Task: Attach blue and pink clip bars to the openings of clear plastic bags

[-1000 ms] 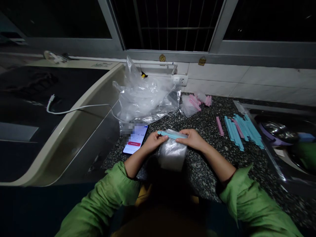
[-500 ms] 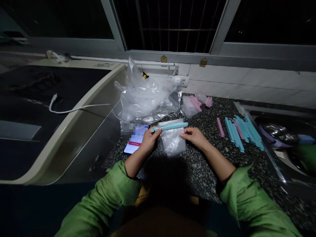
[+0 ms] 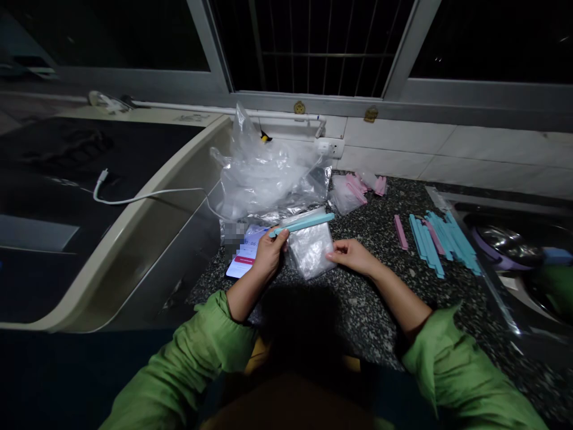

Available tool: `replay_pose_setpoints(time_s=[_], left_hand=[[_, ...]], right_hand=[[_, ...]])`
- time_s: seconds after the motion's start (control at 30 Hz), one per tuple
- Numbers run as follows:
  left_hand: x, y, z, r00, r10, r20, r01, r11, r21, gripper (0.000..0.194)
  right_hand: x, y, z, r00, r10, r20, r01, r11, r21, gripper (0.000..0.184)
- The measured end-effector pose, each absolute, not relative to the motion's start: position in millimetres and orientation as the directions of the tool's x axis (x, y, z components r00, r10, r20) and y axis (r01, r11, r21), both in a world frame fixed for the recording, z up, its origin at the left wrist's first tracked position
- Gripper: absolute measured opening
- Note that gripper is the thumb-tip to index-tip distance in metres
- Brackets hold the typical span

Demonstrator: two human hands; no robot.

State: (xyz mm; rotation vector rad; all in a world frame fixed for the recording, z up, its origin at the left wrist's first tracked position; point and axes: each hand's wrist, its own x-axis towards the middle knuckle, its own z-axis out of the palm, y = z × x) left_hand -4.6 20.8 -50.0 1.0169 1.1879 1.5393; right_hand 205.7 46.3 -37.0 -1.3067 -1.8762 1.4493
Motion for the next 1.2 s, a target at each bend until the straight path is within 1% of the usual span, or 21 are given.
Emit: replay_pose_setpoints(time_s=[0.07,0.17,0.3,0.4,0.47,0.57,0.63,0.67,0.73,0.8,0.9,0.97,1.1,1.2], left_hand=[[-4.7,21.3,-51.2,-0.257,0.963,0.078,-0.188,-0.129,0.974,0.04],[-3.7,22.0,-53.2,-0.27,0.96,0.078,-0.199,-0.134,0.971,0.037],[-1.9,23.0,-54.8,-0.29,0.954,0.079,-0.234,-0.151,0.96,0.035],[-1.0,22.9,-54.0,-0.289,0.955,0.063,-0.269,-0.144,0.952,0.034],[0.1,22.1,-52.7,-0.27,0.962,0.048,-0.286,-0.128,0.95,0.035],[3.1,20.3,-51.3,-0.229,0.973,0.015,-0.308,-0.087,0.947,0.038],[5.4,19.5,-51.5,-0.195,0.981,-0.005,-0.32,-0.059,0.946,0.04],[6.4,19.4,-52.1,-0.178,0.984,-0.013,-0.324,-0.046,0.945,0.04],[7.7,19.5,-53.9,-0.156,0.987,-0.024,-0.327,-0.029,0.945,0.04],[7.8,20.0,-56.2,-0.139,0.99,-0.035,-0.33,-0.013,0.944,0.04],[6.7,20.1,-58.2,-0.118,0.992,-0.04,-0.331,-0.001,0.944,0.039],[6.0,19.2,-58.1,-0.093,0.995,-0.039,-0.327,0.006,0.945,0.04],[5.9,16.3,-57.7,0.055,0.996,-0.071,-0.294,0.085,0.952,0.045],[6.1,15.7,-60.4,0.134,0.983,-0.123,-0.203,0.149,0.968,0.045]], right_hand=[[209.8,44.1,-39.5,-0.485,0.845,-0.224,0.453,0.023,-0.891,0.044],[214.2,40.6,-42.2,-0.477,0.852,-0.216,0.488,0.053,-0.871,0.045],[214.8,37.5,-42.1,-0.492,0.846,-0.207,0.506,0.084,-0.858,0.046],[214.4,37.8,-40.7,-0.507,0.841,-0.187,0.503,0.113,-0.857,0.042],[215.2,39.3,-40.2,-0.446,0.891,-0.092,0.475,0.149,-0.867,0.038],[217.7,41.6,-40.9,-0.224,0.956,0.188,0.447,0.273,-0.852,0.033],[219.6,42.1,-42.1,-0.135,0.913,0.386,0.498,0.399,-0.77,0.032],[220.4,41.9,-42.8,-0.139,0.871,0.472,0.539,0.466,-0.702,0.03],[221.4,41.3,-44.0,-0.225,0.765,0.604,0.606,0.595,-0.527,0.025],[221.8,40.9,-44.8,-0.335,0.648,0.684,0.636,0.691,-0.343,0.018],[221.7,41.2,-45.1,-0.444,0.517,0.732,0.657,0.743,-0.126,0.012],[221.4,41.3,-44.7,-0.483,0.48,0.733,0.672,0.739,-0.041,0.011],[220.7,39.6,-42.6,-0.524,0.45,0.723,0.698,0.713,0.062,0.012],[220.3,37.9,-41.3,-0.539,0.451,0.712,0.714,0.693,0.101,0.012]])
